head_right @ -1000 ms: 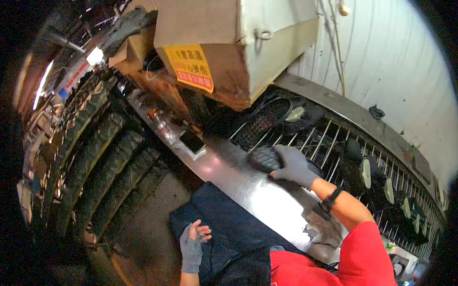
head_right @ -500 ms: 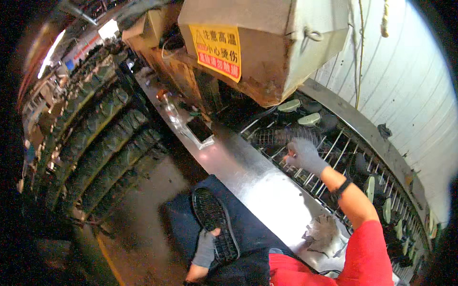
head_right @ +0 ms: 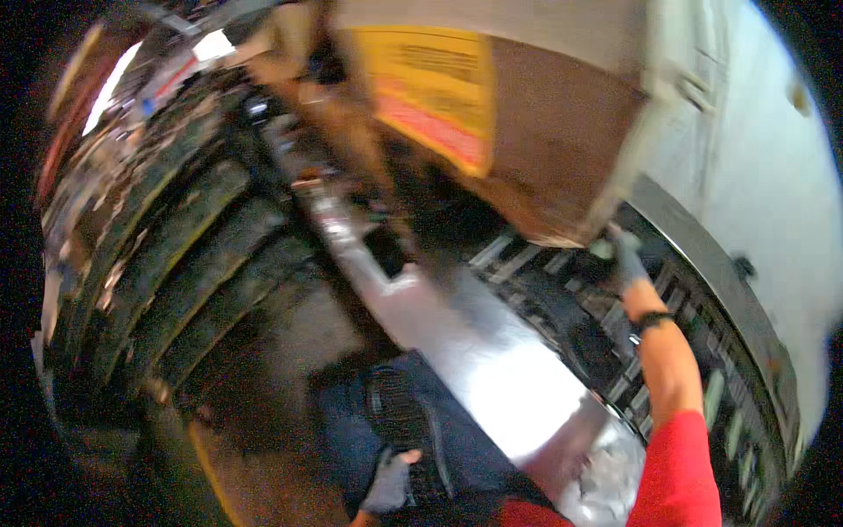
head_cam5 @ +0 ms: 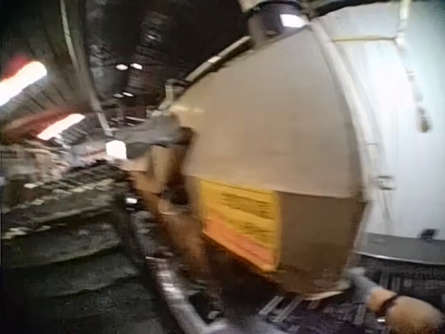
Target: Inspecting and checking shoes at a factory workstation.
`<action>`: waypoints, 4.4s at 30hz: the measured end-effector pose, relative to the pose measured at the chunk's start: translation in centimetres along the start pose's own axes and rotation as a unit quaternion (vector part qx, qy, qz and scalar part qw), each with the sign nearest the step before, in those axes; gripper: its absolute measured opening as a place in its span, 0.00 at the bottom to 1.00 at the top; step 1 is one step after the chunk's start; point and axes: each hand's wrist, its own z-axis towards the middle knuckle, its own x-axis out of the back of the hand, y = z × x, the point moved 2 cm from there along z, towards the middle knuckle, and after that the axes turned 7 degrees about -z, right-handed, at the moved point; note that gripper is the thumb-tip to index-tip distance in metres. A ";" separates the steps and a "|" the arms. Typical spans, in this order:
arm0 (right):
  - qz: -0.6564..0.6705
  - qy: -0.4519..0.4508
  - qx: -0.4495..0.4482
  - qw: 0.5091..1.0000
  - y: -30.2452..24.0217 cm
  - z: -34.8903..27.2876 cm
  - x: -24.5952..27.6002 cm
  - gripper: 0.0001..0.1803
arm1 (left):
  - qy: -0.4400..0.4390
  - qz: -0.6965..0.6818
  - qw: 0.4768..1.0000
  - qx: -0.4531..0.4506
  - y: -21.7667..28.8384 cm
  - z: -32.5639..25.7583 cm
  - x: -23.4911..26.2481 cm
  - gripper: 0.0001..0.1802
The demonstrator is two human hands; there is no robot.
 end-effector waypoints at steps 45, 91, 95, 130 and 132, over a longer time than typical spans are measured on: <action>-0.025 -0.247 -0.144 0.958 14.7 -30.5 -12.7 0.38 | -0.069 0.175 0.880 -0.435 14.2 5.6 -0.5 0.26; -0.421 -0.308 0.130 0.843 13.6 -34.5 -20.5 0.22 | -0.313 -0.162 0.828 -0.437 10.3 -7.3 5.2 0.81; -0.264 -0.377 0.296 0.837 14.4 -32.8 -19.8 0.22 | -0.350 -0.178 0.833 -0.391 9.4 -6.1 4.4 0.76; -0.211 -0.415 -0.005 0.885 12.5 -33.0 -12.2 0.64 | 0.034 0.250 0.800 -0.545 11.5 -12.6 -4.5 0.54; -0.191 -0.386 -0.046 0.902 12.5 -32.3 -10.0 0.55 | -0.011 0.279 0.811 -0.514 8.9 -12.1 -4.5 0.60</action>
